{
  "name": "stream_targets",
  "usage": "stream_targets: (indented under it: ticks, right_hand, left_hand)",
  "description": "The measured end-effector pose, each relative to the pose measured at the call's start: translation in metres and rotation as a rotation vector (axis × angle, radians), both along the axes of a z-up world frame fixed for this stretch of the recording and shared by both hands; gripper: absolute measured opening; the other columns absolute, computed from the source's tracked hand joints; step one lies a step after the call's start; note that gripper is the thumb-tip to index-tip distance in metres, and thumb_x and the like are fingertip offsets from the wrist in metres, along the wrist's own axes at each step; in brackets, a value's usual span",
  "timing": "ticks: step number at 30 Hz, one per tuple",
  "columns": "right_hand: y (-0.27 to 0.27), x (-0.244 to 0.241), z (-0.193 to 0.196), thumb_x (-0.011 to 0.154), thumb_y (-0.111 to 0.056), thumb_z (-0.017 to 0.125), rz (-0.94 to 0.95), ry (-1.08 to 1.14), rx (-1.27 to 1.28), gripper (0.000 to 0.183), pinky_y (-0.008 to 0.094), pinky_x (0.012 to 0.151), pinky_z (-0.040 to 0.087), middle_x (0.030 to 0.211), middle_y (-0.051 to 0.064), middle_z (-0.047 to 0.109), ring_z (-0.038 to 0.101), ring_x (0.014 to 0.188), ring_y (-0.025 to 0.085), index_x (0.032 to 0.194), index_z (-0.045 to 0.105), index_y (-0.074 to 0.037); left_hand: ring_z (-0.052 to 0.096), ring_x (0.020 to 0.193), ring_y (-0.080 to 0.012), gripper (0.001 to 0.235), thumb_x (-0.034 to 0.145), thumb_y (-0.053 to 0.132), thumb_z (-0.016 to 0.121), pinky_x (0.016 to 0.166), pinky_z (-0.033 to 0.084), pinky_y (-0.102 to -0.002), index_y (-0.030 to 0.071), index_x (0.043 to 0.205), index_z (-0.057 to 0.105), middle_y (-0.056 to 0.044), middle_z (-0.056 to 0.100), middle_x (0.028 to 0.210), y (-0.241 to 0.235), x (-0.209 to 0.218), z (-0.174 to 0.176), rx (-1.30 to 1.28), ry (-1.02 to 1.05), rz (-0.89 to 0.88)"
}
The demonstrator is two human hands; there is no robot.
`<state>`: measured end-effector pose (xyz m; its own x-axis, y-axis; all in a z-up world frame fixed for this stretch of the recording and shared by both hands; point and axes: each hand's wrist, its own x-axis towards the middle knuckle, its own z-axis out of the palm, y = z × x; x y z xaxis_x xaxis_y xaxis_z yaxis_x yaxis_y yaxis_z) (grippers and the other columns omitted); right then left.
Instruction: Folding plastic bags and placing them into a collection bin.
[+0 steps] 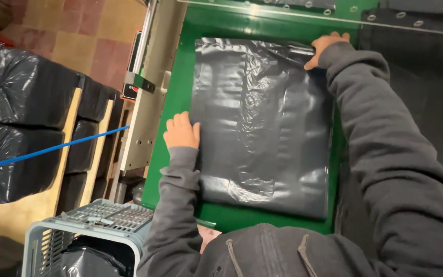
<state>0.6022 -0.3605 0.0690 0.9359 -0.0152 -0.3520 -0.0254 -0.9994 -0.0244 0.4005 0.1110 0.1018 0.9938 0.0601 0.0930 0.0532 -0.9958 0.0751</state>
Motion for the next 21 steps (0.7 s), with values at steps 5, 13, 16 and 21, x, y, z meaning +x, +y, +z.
stream_targets:
  ticks: [5,13,16,21]
  right_hand:
    - [0.018,-0.038,0.016,0.077,-0.024,0.077,0.221,-0.177,0.066,0.042,0.049,0.074,0.057,0.101,0.015,0.075,0.070,0.087,0.041,0.115,0.070,-0.006]
    - [0.130,-0.340,0.145,0.072,-0.005,0.071,0.442,-0.772,0.334,0.031,0.042,0.089,0.041,0.101,0.005,0.070,0.059,0.091,0.029,0.103,0.073,-0.011]
    - [0.149,-0.413,0.112,0.070,-0.005,0.070,0.393,-0.790,0.330,0.032,0.040,0.091,0.043,0.099,0.000,0.068,0.061,0.094,0.025,0.100,0.074,-0.013]
    - [0.141,-0.452,0.040,0.079,-0.007,0.058,0.367,-0.914,0.273,0.030,0.037,0.088,0.047,0.100,-0.003,0.067,0.065,0.102,0.021,0.099,0.075,-0.023]
  left_hand:
    - [0.062,0.091,-0.0140,0.027,0.094,0.015,0.063,0.082,0.053,-0.027,0.005,0.119,0.061,-0.004,0.066,0.106,-0.070,-0.008,0.086,-1.194,0.307,-0.430]
    - [0.057,0.135,-0.0304,0.105,0.082,0.081,0.015,0.103,0.048,-0.047,0.008,0.152,0.044,-0.018,0.055,0.148,0.030,0.056,-0.082,-2.125,0.726,-0.075]
    - [0.063,0.125,-0.0263,0.092,0.090,0.076,0.029,0.109,0.048,-0.040,0.005,0.142,0.056,-0.015,0.064,0.139,0.068,0.053,-0.096,-2.133,0.657,-0.082]
    - [0.056,0.140,-0.0242,0.067,0.104,0.070,0.052,0.099,0.054,-0.063,0.026,0.151,0.034,-0.003,0.043,0.160,0.082,0.001,-0.004,-1.451,0.815,0.105]
